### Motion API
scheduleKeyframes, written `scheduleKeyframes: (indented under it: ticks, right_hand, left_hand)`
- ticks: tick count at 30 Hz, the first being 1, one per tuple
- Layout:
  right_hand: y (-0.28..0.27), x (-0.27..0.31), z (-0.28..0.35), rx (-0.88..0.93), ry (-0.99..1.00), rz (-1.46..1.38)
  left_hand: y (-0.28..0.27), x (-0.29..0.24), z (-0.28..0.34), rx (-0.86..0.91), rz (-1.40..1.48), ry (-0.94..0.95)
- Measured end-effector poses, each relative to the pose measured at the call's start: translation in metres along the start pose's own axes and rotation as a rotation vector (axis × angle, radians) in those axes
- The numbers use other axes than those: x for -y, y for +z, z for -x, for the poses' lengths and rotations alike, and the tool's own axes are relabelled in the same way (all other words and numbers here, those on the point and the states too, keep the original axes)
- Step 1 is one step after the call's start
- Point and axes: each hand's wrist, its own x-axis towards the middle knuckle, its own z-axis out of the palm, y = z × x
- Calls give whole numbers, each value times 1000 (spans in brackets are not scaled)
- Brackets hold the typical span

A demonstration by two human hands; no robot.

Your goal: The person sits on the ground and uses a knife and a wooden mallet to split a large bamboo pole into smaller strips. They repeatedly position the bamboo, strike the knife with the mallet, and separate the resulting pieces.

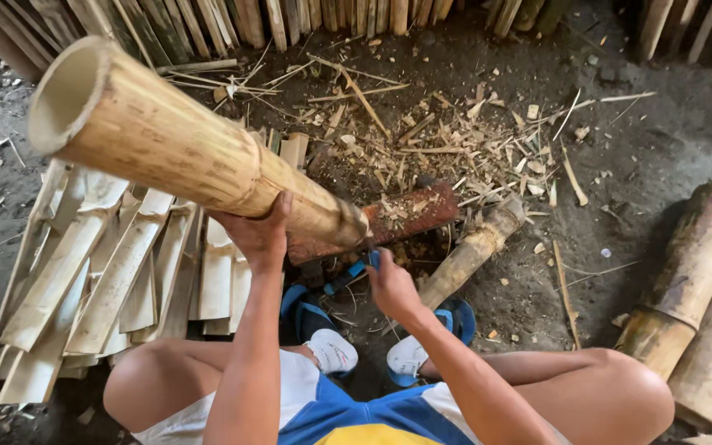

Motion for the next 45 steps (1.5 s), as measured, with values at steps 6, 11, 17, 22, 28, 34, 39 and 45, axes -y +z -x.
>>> scheduleKeyframes:
  ticks: [6,11,17,22,28,34,39,45]
  right_hand:
    - [19,-46,-7,9,68,70]
    - [19,-88,-27,129,218,231]
    - [-6,0,-11,-13,-45,3]
    - [10,-84,-13,77,262,157]
    - [0,-60,-26,73,162,161]
    - [-12,-4,-11,-23,-117,38]
    - [9,-118,-30,168,305,140]
    - [45,-112,-13,113,456,-57]
  left_hand:
    - [-5,-5,4,99,-20,-2]
    - [-1,0,8,255,226,-19]
    - [-8,25,-9,455,280,-132]
    - [-16,40,1,385,280,-92]
    - [-33,34,-25,488,239,-54]
    - [-43,27,-34,616,443,-209]
    - [-51,33,-28,586,344,-209]
    - [-8,30,33,147,319,-129]
